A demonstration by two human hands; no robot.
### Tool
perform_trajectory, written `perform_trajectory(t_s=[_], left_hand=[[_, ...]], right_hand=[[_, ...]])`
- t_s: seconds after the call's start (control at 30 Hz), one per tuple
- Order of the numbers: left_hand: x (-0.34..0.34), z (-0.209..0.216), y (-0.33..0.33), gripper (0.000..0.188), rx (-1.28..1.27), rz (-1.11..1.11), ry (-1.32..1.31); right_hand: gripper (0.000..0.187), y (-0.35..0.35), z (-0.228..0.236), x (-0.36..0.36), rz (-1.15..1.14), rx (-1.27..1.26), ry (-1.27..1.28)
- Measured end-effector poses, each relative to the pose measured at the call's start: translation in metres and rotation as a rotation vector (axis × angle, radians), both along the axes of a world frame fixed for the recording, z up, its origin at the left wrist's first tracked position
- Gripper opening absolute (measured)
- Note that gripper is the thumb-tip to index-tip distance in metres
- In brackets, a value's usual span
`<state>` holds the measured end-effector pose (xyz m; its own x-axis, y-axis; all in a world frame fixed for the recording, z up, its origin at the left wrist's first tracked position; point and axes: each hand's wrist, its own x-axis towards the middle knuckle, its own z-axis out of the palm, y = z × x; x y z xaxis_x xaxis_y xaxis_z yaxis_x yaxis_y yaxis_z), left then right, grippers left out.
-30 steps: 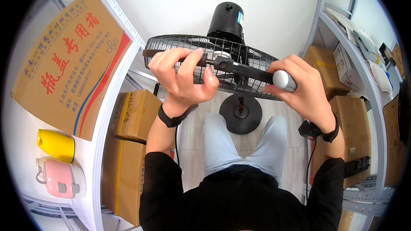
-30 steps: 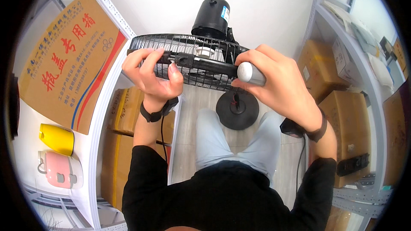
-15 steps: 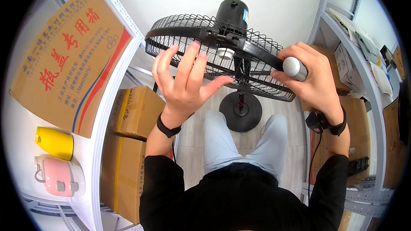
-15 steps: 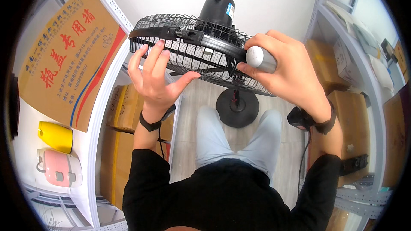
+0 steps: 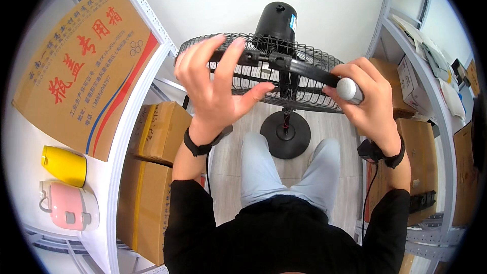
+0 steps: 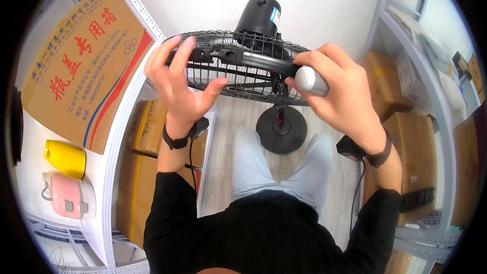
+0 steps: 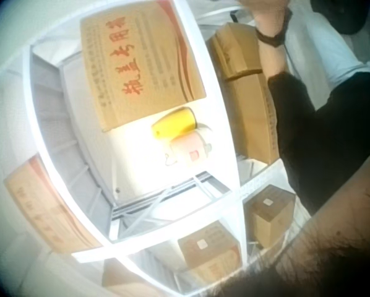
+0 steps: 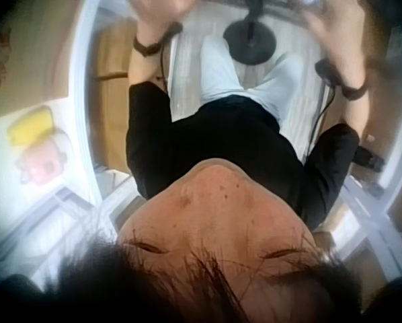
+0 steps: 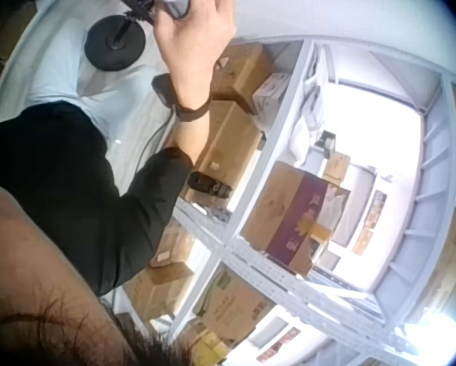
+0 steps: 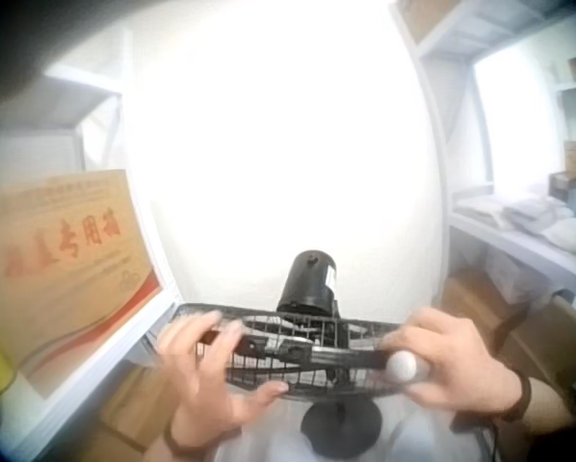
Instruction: The person disassembles a standing fan by removing the front grille, the fan blades, and the central hub cap. They use a screwdriver to loosen screws and their hands to detach components.
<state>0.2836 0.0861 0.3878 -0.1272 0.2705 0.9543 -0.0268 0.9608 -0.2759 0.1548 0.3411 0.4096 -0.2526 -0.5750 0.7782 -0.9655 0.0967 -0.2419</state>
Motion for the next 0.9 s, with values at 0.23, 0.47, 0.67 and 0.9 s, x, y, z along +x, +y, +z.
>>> perform_trajectory(t_s=[0.23, 0.47, 0.67, 0.9], left_hand=[[-0.016, -0.001, -0.008, 0.063, -0.061, -0.061, 0.013], [-0.016, -0.003, -0.005, 0.056, -0.020, -0.032, 0.024], [-0.020, -0.007, -0.002, 0.052, 0.050, -0.063, 0.009], [-0.024, -0.006, 0.005, 0.047, -0.023, -0.059, -0.013]], right_hand=[[0.031, 0.003, -0.014, 0.004, -0.049, -0.087, 0.072], [0.045, 0.023, -0.034, 0.008, -0.072, -0.081, -0.150], [0.043, 0.042, -0.055, -0.038, -0.106, -0.011, -0.260], [0.037, 0.044, -0.067, -0.055, -0.038, 0.078, -0.353]])
